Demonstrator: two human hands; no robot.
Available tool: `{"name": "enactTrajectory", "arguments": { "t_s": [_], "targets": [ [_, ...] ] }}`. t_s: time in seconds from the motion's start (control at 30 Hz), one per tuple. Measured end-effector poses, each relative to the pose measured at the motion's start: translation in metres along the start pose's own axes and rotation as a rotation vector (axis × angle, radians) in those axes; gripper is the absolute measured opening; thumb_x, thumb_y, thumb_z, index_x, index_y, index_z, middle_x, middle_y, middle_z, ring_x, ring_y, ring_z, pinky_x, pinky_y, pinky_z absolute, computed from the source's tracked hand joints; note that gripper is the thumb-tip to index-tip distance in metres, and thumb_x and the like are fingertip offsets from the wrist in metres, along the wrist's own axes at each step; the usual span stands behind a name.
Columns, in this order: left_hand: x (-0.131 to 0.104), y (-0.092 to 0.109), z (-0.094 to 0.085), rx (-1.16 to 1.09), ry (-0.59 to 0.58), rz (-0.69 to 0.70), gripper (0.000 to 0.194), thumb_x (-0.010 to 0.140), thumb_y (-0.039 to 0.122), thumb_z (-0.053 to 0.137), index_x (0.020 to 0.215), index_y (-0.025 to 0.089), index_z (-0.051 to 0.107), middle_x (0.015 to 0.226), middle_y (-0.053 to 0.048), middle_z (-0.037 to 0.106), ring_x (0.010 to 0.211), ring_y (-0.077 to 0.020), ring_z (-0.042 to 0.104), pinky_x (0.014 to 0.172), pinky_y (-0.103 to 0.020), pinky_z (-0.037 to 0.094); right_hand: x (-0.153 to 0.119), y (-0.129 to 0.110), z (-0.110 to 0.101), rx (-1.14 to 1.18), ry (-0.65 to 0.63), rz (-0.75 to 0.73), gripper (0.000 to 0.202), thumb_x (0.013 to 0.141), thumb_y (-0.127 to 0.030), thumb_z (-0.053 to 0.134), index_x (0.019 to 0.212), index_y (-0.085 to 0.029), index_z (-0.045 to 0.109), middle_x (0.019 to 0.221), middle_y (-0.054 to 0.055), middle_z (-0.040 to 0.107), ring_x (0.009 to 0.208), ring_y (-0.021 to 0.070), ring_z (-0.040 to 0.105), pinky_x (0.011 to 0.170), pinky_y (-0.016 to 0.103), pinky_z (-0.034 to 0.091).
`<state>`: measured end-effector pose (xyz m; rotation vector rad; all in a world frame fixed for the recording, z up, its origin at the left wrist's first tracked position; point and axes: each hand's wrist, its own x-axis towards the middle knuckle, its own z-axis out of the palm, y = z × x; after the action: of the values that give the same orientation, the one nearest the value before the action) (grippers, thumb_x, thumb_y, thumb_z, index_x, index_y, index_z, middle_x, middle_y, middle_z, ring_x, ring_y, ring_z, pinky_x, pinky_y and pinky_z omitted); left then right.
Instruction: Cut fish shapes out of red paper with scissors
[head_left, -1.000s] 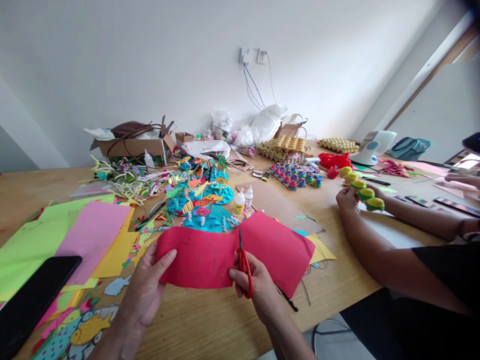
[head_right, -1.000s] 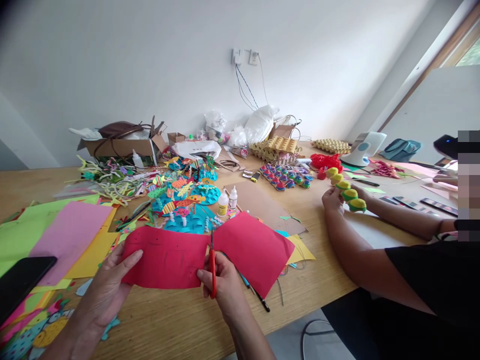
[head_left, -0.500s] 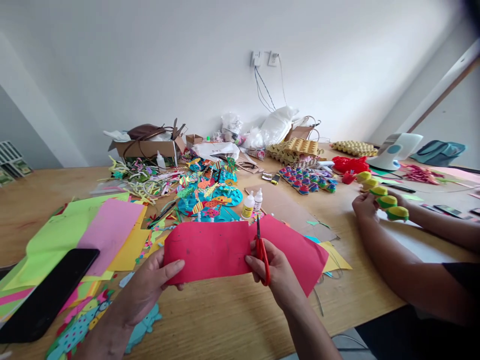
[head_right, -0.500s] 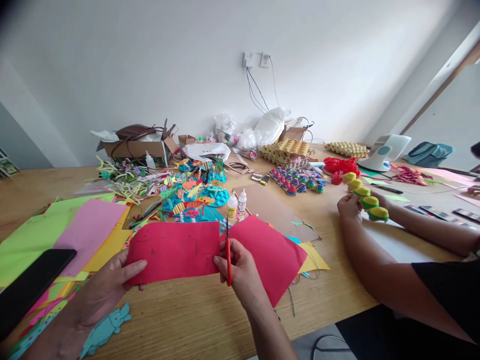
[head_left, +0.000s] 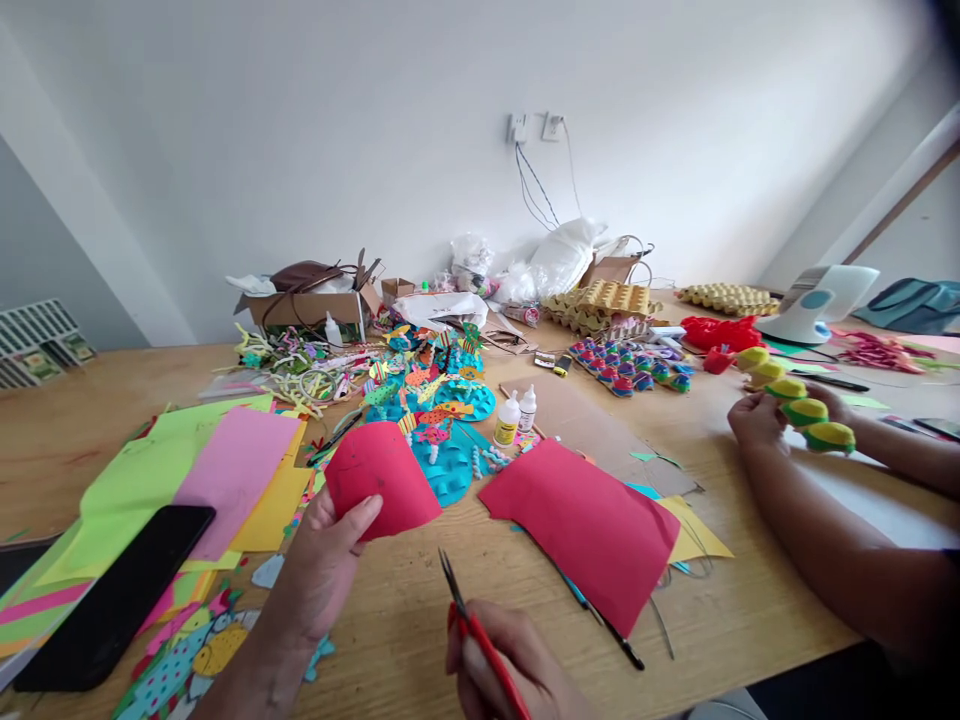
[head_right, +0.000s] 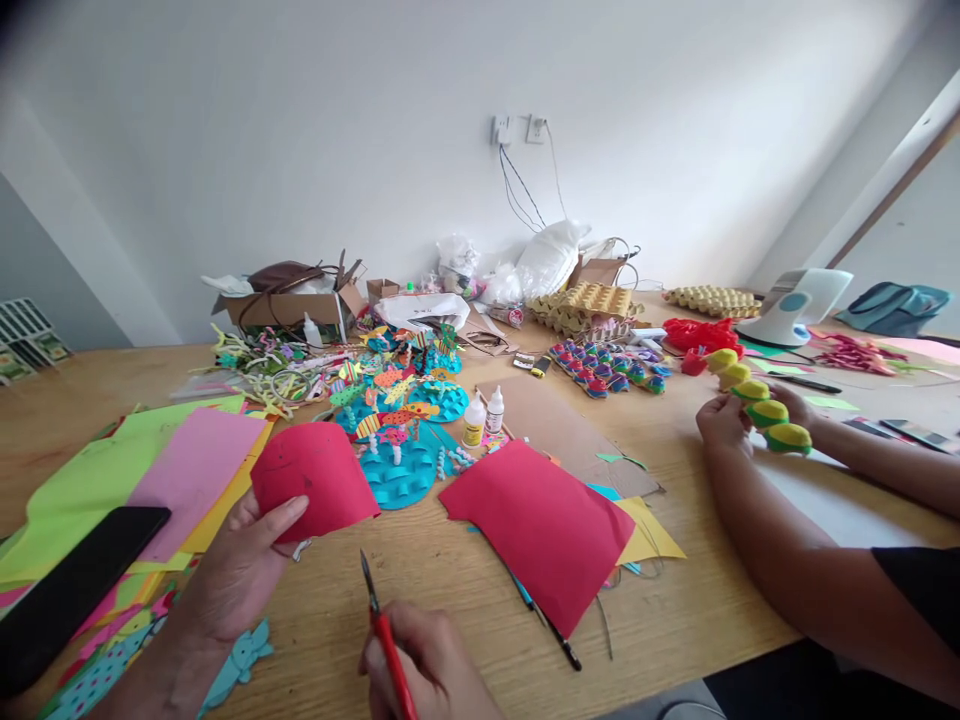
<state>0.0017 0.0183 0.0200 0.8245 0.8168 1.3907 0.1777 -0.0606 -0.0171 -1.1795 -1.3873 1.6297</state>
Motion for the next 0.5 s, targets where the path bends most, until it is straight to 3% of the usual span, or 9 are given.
{"name": "enactTrajectory", "arguments": {
  "t_s": [0.2,0.37,0.5],
  "targets": [
    [-0.004,-0.003,0.015,-0.042,0.014,0.056,0.045,0.072,0.018,0.07,0.116,0.023,0.062,0.087,-0.001,0.076,0.086,-0.0196,0.068,0.073,-0.025,0.053,0.022,-0.02,0.013,-0.145,-0.001,-0.084,0.043,0.081,-0.057,0.039,0.061,-0.019,0.043,0.048,-0.002,0.044,0.045,0.0114,0.044,0.045,0.02,0.034],
    [-0.006,-0.008,0.019,-0.08,0.023,0.052,0.044,0.073,0.017,0.069,0.115,0.025,0.062,0.085,0.001,0.076,0.084,-0.0169,0.068,0.068,-0.021,0.053,0.03,-0.021,0.017,-0.142,0.036,-0.148,0.034,0.08,-0.044,0.04,0.057,-0.019,0.042,0.044,-0.003,0.043,0.042,0.0102,0.042,0.044,0.019,0.035],
    [-0.007,-0.011,0.021,-0.098,0.035,0.034,0.045,0.071,0.017,0.07,0.114,0.026,0.062,0.086,0.001,0.076,0.079,-0.0162,0.069,0.066,-0.02,0.053,0.032,-0.02,0.017,-0.114,0.047,-0.146,0.034,0.081,-0.043,0.039,0.058,-0.019,0.044,0.043,-0.003,0.043,0.04,0.0096,0.042,0.043,0.019,0.035]
  ]
}}
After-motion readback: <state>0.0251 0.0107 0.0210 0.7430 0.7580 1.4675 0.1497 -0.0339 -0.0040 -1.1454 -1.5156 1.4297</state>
